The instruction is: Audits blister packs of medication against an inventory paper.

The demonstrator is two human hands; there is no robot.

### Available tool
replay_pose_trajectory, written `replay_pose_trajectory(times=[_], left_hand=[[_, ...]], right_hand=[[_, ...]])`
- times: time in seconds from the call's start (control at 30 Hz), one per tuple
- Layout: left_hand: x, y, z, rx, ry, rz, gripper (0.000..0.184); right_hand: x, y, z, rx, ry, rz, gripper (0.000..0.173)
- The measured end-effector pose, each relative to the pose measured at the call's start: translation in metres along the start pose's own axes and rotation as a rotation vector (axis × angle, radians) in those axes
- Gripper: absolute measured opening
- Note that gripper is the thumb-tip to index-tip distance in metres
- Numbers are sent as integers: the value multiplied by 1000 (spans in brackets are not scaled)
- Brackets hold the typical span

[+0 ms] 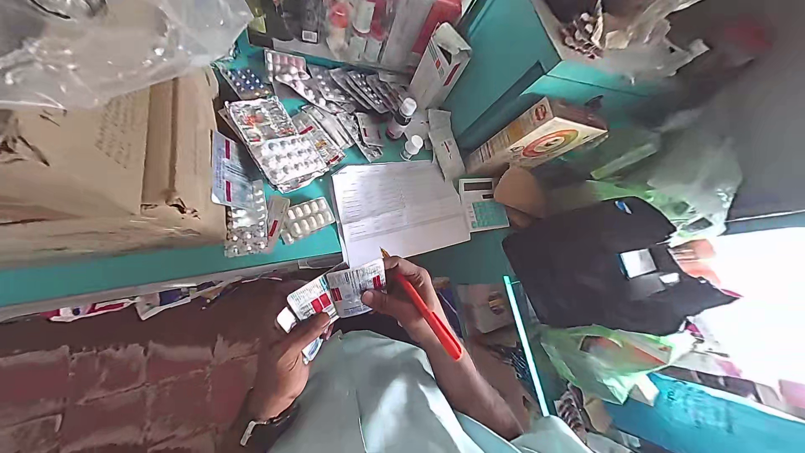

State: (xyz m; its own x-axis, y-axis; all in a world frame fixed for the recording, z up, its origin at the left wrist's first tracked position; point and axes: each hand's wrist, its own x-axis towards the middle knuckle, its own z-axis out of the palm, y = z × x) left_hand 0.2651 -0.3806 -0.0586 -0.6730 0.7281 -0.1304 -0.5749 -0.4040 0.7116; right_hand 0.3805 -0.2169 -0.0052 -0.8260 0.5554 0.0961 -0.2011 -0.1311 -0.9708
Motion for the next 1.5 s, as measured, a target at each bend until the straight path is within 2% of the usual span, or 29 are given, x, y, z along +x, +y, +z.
replay_pose_trajectory(times=[0.13,0.27,0.47,0.63,0.73,0.87,0.97,1.1,1.23,1.33,1.4,1.5], left_hand=[[-1,-4,10,36,-72,14,35],[3,-8,13,83,-95,-12,36],[12,-10,24,57,98,-115,33],[18,-13,26,2,137,-132,34],[21,-8,31,59,125,-107,31],[13,12,31,194,97,-97,34],[-9,49,10,286,153,5,40],[-56,84,-44,332,365,90,37],[-128,122,-108,354,585,167,38],[-201,145,-173,393,764,283,40],[-255,158,-223,443,882,402,44],[-338,160,-274,323,1183,513,41]], right_hand=[[11,-1,-15,-52,-57,2,29],[16,10,-25,30,-117,64,28],[31,22,-37,48,-48,216,21],[42,25,-45,15,-79,211,23],[46,25,-42,5,-163,205,39],[51,30,-34,24,-259,98,33],[62,29,-11,45,-457,3,33],[68,14,52,214,-927,124,27],[57,42,161,297,-1227,192,29],[39,78,266,273,-1259,208,20],[20,86,351,172,-1158,195,16],[-9,120,459,76,-1035,441,21]])
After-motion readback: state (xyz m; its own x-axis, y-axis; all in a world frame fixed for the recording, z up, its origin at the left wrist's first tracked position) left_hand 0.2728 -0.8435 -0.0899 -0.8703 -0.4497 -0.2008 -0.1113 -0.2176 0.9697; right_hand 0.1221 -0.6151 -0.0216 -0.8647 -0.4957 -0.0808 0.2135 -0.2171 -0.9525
